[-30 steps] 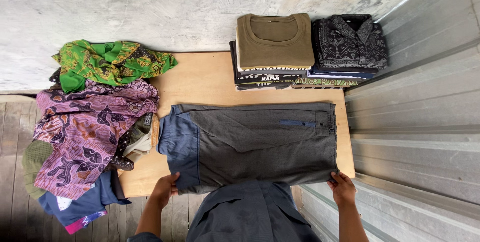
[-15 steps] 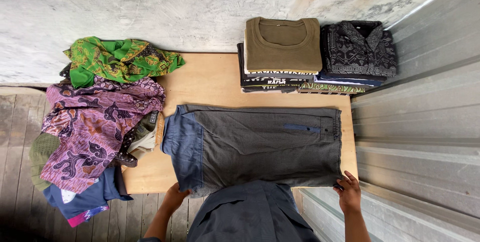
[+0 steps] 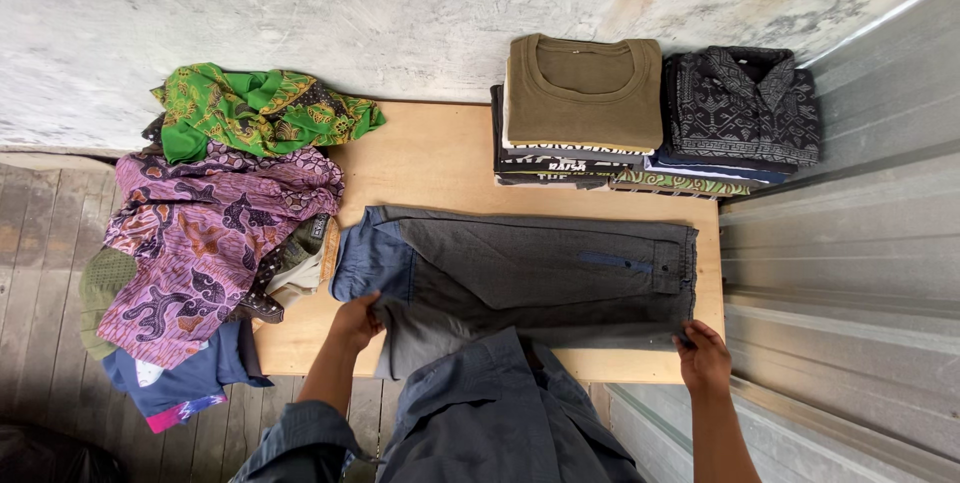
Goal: The person folds a gray shirt by laying it flat, folding the sleeves and sides inward, and then rolling or folding it into a compact rectangular shape.
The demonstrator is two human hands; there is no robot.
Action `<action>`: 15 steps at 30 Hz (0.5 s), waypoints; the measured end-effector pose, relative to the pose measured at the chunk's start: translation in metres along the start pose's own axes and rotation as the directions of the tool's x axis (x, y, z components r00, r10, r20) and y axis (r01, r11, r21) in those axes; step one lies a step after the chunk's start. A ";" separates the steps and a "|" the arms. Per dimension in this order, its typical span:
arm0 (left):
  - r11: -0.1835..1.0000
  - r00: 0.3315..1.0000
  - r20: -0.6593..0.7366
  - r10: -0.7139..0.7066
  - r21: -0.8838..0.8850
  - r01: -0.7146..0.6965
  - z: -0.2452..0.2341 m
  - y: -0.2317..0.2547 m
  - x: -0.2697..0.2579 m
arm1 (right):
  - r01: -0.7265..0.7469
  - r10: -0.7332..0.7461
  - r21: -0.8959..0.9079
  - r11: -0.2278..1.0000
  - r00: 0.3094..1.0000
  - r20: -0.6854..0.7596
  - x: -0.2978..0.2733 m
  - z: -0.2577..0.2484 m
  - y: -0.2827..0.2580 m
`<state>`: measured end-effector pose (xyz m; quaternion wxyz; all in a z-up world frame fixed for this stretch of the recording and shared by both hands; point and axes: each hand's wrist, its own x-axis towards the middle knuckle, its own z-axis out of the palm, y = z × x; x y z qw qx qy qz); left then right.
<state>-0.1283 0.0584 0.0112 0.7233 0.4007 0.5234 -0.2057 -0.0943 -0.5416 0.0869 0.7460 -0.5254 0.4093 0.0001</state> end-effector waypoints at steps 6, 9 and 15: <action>0.946 0.961 0.013 0.275 0.178 -0.272 0.010 -0.006 0.001 | -0.002 -0.001 0.045 0.999 0.998 0.065 0.012 0.002 -0.007; 0.740 0.922 0.037 0.386 0.584 -0.333 0.004 -0.027 -0.008 | 0.039 -0.032 -0.016 0.999 0.950 0.311 0.010 -0.008 -0.004; 0.069 0.846 0.012 0.532 0.996 -0.057 -0.013 -0.075 -0.039 | 0.247 -0.155 -0.438 0.864 0.959 0.236 0.003 -0.015 0.012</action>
